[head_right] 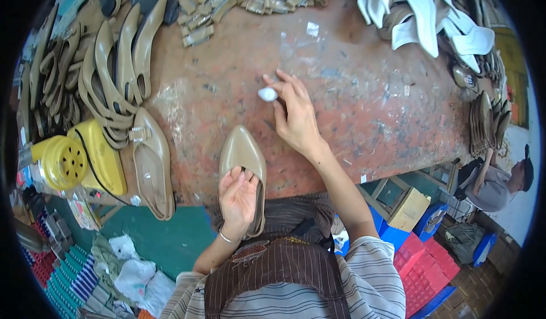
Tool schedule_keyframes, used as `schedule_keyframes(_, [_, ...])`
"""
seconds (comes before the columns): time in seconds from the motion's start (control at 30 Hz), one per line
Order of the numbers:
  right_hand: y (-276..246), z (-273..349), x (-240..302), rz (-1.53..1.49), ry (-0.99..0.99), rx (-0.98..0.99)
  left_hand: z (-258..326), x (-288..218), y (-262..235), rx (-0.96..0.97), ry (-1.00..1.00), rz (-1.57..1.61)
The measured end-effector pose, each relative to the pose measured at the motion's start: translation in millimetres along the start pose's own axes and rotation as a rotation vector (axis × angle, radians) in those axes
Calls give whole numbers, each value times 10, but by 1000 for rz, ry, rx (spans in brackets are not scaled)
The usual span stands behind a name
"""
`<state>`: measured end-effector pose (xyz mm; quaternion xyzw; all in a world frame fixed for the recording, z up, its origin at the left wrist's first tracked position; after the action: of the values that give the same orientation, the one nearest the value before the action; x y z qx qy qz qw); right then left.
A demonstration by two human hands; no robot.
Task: Applying glue and attaching decorative buckles to beige flat shoes at a workshop bench.
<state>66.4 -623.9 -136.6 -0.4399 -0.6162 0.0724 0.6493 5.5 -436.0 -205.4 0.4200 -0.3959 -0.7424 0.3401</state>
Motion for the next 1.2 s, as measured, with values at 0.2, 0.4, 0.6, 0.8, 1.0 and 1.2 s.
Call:
schedule_keyframes(0.2, [-434, -611, -106, 135, -66, -274, 6, -36, -44, -78, 14, -71])
schedule_keyframes(0.4, [-324, -1408, -264, 475, -152, -455, -22, 15, -55, -111, 4, -80])
schedule_keyframes(0.6, [-716, -761, -459, -129, 59, -311, -31, 16, -148, -142, 27, 2])
schedule_keyframes(0.8, [-421, 553, -363, -659, 682, 78, -80, 29, -79, -16, 26, 86])
schedule_keyframes(1.0, [293, 656, 89, -626, 584, 340, -87, 13, 15, -60, 4, 5])
schedule_keyframes(1.2, [279, 566, 264, -398, 410, 255, -75, 31, -12, -90, 1, 9])
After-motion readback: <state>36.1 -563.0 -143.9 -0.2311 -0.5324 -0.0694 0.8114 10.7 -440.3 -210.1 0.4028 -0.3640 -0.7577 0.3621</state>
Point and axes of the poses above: each hand's wrist, its own z-axis away from the middle knuckle, its own y-axis out of the palm, x = y × z, the point moved 10 cm from there along -z, towards the middle knuckle, and after that the axes turned 14 degrees about y, right-handed, at the moved point
